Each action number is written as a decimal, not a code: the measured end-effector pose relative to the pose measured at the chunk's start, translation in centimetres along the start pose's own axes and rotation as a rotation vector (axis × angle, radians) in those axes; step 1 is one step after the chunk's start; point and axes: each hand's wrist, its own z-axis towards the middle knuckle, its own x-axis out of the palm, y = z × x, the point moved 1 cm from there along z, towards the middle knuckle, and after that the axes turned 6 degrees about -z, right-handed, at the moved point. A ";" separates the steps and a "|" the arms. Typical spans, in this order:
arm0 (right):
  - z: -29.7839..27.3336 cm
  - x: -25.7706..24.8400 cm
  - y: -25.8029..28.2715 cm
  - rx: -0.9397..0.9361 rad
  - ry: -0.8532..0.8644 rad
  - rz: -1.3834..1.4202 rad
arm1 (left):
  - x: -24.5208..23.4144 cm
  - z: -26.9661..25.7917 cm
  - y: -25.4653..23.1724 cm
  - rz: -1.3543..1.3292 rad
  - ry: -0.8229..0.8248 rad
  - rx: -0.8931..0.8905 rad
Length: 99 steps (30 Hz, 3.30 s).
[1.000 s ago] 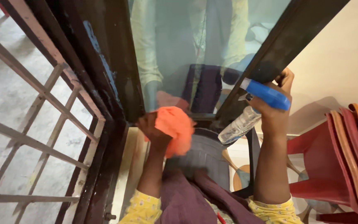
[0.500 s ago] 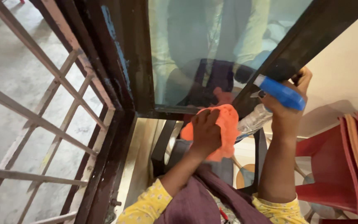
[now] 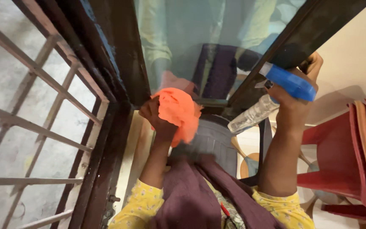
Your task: The person wipes a glass door with an orange cloth while holding a spray bottle. They repeatedly rub the same area of the glass without visibly changing the cloth or moving to a new section.
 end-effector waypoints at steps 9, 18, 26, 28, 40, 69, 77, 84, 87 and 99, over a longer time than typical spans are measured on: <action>-0.6 0.4 0.8 0.093 -0.046 0.026 | 2.7 -3.8 -3.3 -0.325 0.148 -0.083; -0.5 0.6 1.2 -0.034 -0.059 -0.046 | 3.2 -2.6 -7.9 -0.335 0.427 0.175; -0.8 0.6 1.5 0.007 -0.042 -0.051 | -0.1 -1.3 -0.9 -0.072 0.222 0.226; -0.9 0.7 1.2 -0.017 -0.044 -0.060 | -0.4 -0.6 0.1 0.062 0.096 0.149; -1.0 1.2 1.0 -0.021 -0.077 -0.054 | 2.9 -1.8 -6.8 -0.540 0.255 0.013; -1.4 1.2 0.4 0.038 -0.069 0.047 | 2.4 -0.2 -8.4 -0.568 0.144 -0.065; -1.4 0.8 0.6 -0.037 -0.048 -0.058 | 3.5 -0.6 -8.6 -0.451 0.294 0.188; -1.7 0.9 1.1 0.404 -0.100 0.091 | 0.2 1.0 -0.4 -0.291 -0.001 0.188; -1.4 1.2 1.2 -0.029 -0.071 -0.037 | -0.6 2.2 -1.1 -0.128 -0.015 0.167; -1.7 1.4 1.3 -0.041 -0.079 -0.087 | 3.6 -2.0 -6.6 -0.402 0.198 0.087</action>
